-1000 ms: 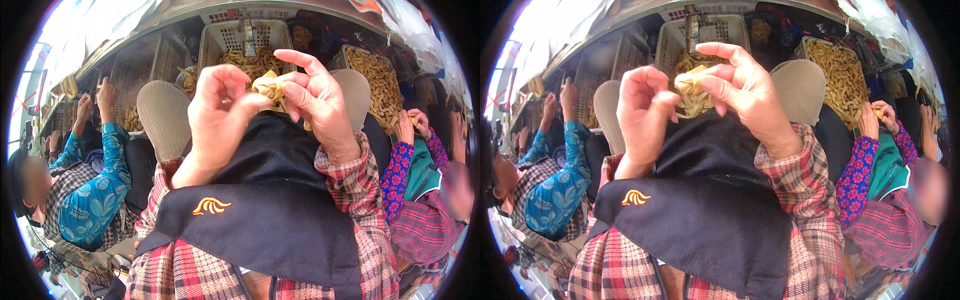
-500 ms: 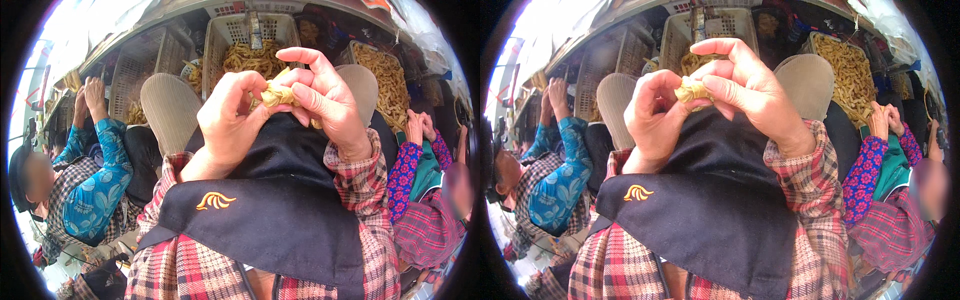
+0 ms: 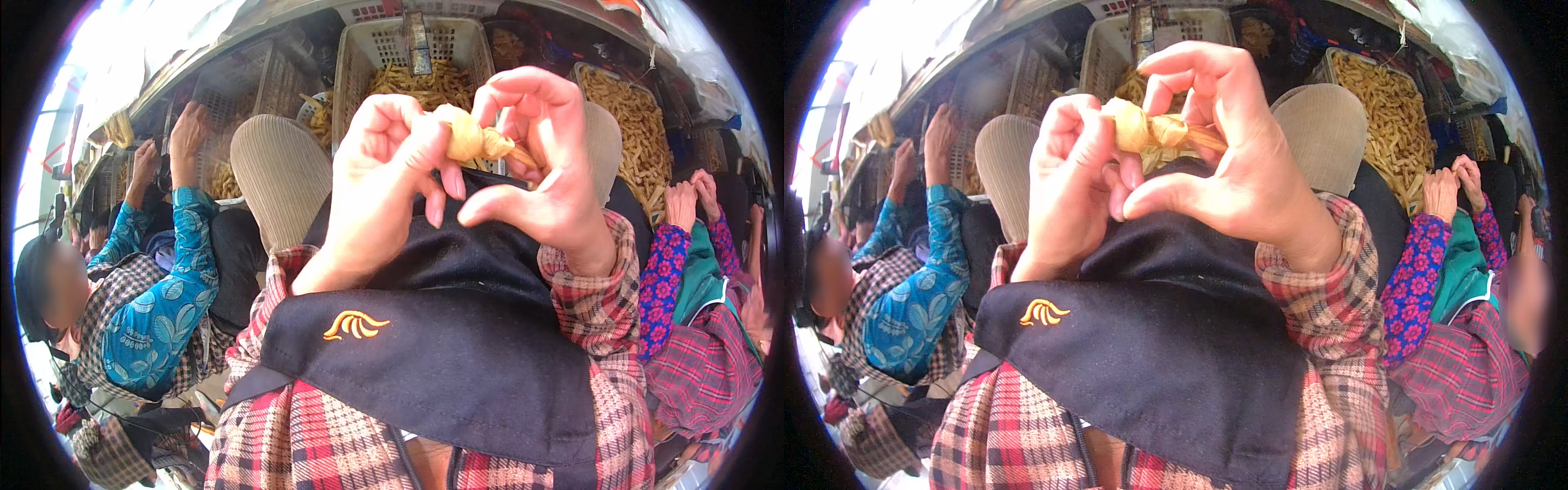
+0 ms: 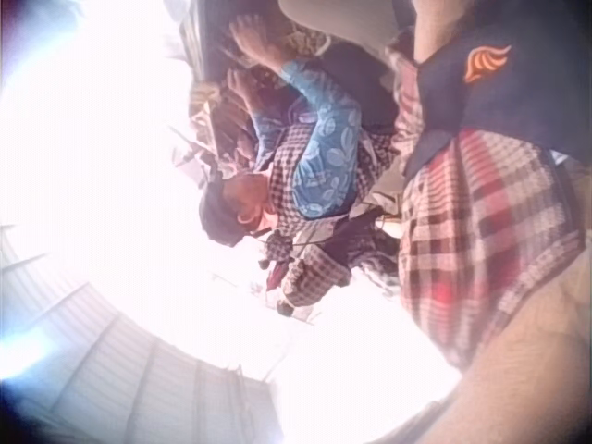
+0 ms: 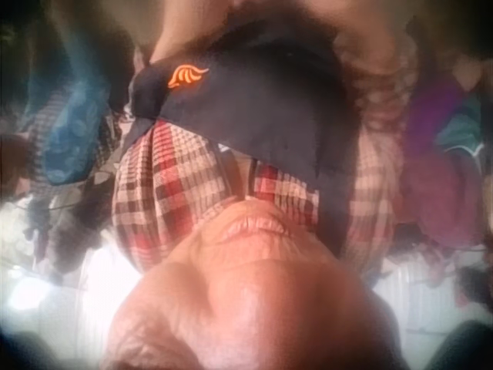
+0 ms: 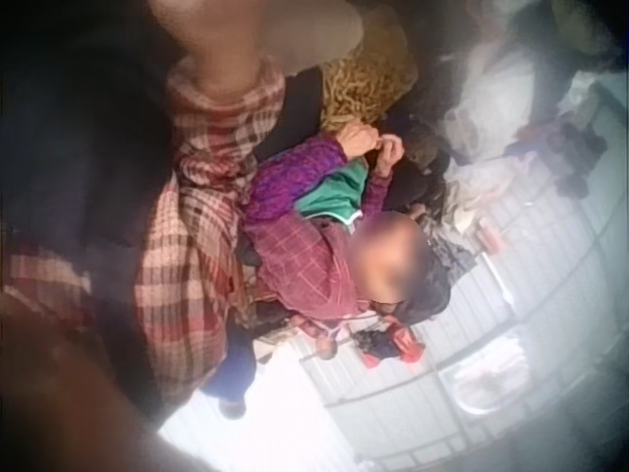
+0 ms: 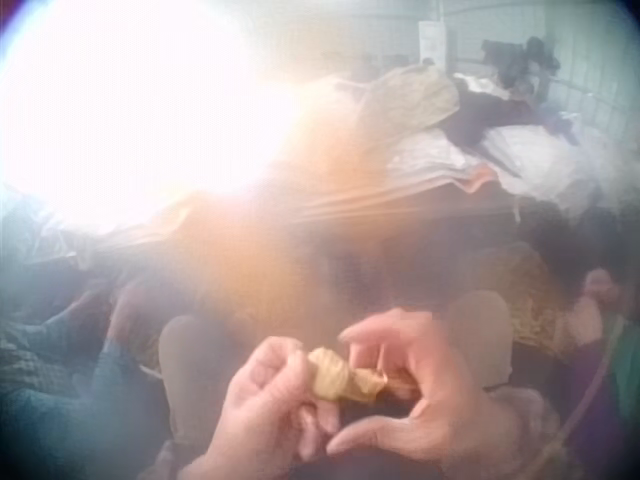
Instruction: The person sits on the floor and repeatedly picks up dried vegetable strips from a basket. They tear the strips into smaller pieces by hand and place them into a container on their lap. Other workers perform the same task nearby.
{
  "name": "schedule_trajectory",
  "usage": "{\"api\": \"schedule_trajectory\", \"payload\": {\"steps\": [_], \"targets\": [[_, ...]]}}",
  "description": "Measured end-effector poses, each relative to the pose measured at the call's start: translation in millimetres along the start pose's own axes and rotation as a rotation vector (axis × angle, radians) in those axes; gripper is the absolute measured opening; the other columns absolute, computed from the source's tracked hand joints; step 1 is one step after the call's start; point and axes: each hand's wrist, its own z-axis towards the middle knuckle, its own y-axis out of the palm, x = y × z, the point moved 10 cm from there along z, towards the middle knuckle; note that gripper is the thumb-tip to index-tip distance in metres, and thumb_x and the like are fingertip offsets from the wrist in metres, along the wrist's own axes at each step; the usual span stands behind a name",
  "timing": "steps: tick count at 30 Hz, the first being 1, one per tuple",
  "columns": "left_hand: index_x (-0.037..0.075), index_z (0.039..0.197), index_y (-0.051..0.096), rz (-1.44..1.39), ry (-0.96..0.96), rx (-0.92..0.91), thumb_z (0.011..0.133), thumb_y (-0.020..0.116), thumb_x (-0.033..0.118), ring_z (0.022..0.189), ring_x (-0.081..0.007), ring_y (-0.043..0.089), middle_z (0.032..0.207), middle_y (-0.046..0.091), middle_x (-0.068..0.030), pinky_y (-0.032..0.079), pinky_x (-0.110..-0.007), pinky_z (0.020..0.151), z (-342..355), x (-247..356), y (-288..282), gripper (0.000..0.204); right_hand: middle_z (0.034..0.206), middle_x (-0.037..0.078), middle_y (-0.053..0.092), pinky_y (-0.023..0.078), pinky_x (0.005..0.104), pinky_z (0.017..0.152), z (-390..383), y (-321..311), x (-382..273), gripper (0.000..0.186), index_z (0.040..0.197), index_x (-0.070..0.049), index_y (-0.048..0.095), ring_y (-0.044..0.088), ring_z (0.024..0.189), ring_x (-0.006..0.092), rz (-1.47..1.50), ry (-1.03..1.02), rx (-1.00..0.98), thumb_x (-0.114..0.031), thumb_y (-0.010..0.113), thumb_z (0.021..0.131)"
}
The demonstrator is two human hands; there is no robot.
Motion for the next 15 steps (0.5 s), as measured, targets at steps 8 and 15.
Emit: {"api": "schedule_trajectory", "payload": {"steps": [8,15], "targets": [[0.006,0.104,0.053,-0.178,-0.241,0.015,0.1,0.061,0.021,0.059,-0.0098,0.059,0.084,0.062,-0.0049,0.035,-0.018,0.038,-0.8,2.3,-25.1,0.018,0.094,0.006,0.068,0.051,0.0263,0.074,19.1,8.5,2.7,0.025,0.116,0.0,0.06,0.064,0.086,0.0111,-0.573,0.035,-0.202,-0.011,0.066,0.095],[0.001,0.121,0.051,0.114,-0.119,-0.004,0.1,0.06,0.019,0.06,-0.0081,0.057,0.09,0.063,-0.007,0.043,-0.018,0.041,15.5,23.4,-42.4,0.029,0.098,0.011,0.07,0.055,0.0311,0.072,41.7,20.7,10.6,0.028,0.119,-0.008,0.06,0.071,0.086,0.0253,-0.417,0.034,0.041,-0.006,0.065,0.092]]}}
